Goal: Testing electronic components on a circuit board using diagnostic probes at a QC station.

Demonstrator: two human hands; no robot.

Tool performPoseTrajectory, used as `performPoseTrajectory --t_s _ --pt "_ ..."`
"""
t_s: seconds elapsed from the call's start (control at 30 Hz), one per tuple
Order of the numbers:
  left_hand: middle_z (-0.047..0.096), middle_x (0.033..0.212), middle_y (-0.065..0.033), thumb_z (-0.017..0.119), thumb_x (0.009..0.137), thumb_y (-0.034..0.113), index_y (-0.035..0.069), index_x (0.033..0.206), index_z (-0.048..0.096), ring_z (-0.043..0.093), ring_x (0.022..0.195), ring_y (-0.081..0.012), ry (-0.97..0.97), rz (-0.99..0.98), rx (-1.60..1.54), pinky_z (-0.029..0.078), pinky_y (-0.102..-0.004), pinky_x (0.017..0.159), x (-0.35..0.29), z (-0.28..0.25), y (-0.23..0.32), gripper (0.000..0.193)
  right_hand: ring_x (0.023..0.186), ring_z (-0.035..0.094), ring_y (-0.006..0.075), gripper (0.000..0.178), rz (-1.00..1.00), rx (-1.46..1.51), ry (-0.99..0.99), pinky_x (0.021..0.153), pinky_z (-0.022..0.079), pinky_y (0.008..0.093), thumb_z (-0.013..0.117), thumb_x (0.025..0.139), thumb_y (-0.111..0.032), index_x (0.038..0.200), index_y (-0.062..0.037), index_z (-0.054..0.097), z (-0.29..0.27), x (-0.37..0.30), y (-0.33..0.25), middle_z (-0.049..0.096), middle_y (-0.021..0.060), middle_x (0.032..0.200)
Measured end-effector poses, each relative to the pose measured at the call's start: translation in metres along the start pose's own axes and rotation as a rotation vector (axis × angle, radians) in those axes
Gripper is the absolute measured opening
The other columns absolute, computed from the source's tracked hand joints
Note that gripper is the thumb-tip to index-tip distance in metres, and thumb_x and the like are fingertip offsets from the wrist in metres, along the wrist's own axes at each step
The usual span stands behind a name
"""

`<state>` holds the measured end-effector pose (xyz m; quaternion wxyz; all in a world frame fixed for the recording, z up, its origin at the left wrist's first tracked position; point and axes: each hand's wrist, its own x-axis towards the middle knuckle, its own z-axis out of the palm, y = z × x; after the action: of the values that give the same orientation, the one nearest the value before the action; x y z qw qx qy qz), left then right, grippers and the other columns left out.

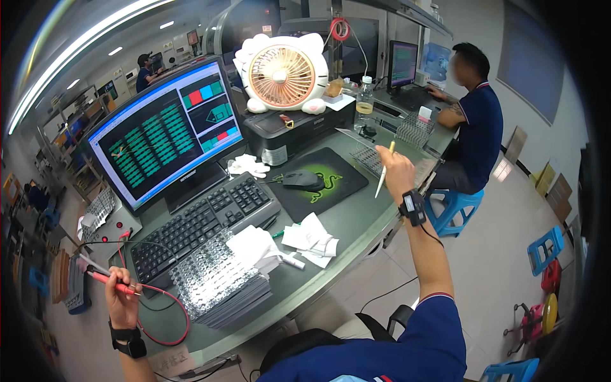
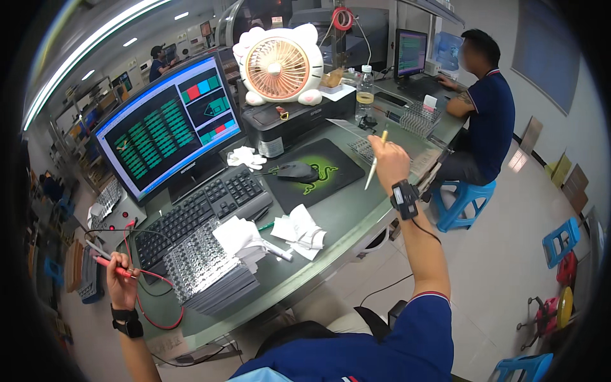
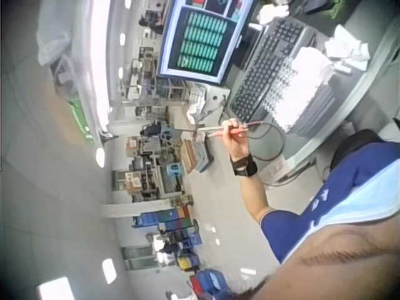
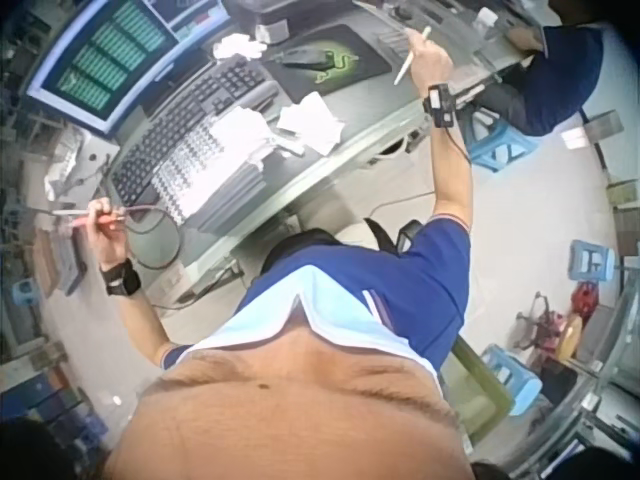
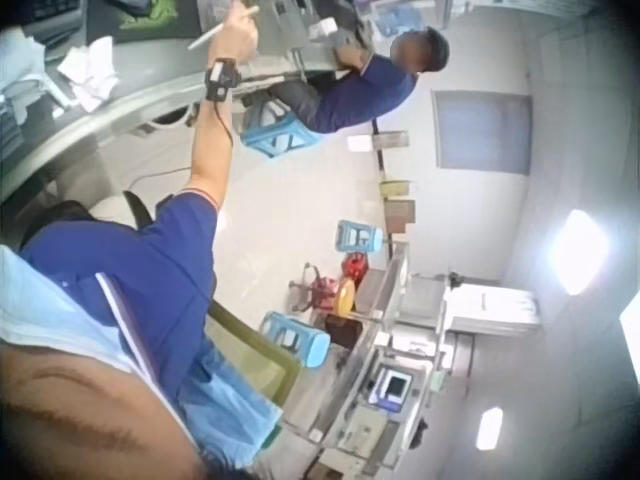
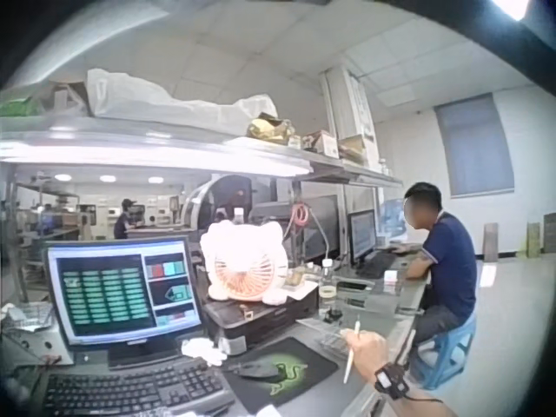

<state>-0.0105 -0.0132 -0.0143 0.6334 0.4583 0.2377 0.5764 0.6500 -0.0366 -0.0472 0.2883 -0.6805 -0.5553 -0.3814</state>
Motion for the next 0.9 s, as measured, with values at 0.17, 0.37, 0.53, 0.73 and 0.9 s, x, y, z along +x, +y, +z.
performPoseTrajectory --t_s 0.17,0.37,0.53,0.73,0.9 --pt "0.048 0.084 -0.0015 0.047 0.102 0.024 0.011 0.093 0.045 0.053 0.069 -0.0109 0.0 0.077 0.058 0.048 -0.0299 0.068 -0.014 0.018 0.016 0.016 0.092 0.069 0.0328 0.051 0.083 -0.028 -0.51 0.087 0.045 0.0509 0.063 0.084 -0.058 0.111 -0.015 0.064 0.058 -0.037 0.035 0.071 0.016 0.095" --pt "0.046 0.096 -0.0042 0.045 0.104 0.029 0.008 0.1 0.05 0.05 0.073 -0.0104 -0.124 0.069 0.053 0.044 -0.0273 0.066 0.013 0.07 -0.001 0.021 0.088 0.07 0.0337 0.043 0.129 0.42 -0.216 0.078 0.053 0.0431 0.066 0.09 -0.043 0.115 -0.0074 0.062 0.033 -0.002 -0.003 0.073 0.0156 0.095" --pt "0.057 0.1 -0.0054 0.052 0.1 0.028 0.007 0.105 0.058 0.044 0.062 -0.0067 -0.186 0.046 0.121 0.038 -0.023 0.056 0.026 0.082 -0.012 0.023 0.078 0.072 0.0259 0.036 0.074 1.012 -0.311 0.068 0.053 0.0319 0.056 0.099 -0.037 0.112 -0.0043 0.062 0.023 0.051 -0.122 0.074 0.0113 0.086" --pt "0.061 0.088 -0.0036 0.061 0.093 0.015 0.0 0.104 0.064 0.059 0.071 -0.0087 -0.28 -0.047 0.339 0.047 -0.0224 0.061 0.043 0.106 -0.026 0.019 0.088 0.069 0.0281 0.049 -0.12 1.102 -0.217 0.079 0.052 0.0341 0.05 0.099 -0.049 0.123 -0.0074 0.059 0.066 0.042 -0.183 0.072 0.0106 0.102" --pt "0.061 0.092 -0.0023 0.065 0.092 0.018 0.001 0.104 0.066 0.057 0.07 -0.0054 -0.299 -0.158 0.456 0.045 -0.0202 0.062 0.042 0.096 -0.031 0.021 0.082 0.068 0.0221 0.033 0.068 1.223 -0.37 0.076 0.052 0.0327 0.06 0.097 -0.031 0.116 -0.0055 0.063 0.071 0.024 -0.179 0.071 0.0112 0.1"
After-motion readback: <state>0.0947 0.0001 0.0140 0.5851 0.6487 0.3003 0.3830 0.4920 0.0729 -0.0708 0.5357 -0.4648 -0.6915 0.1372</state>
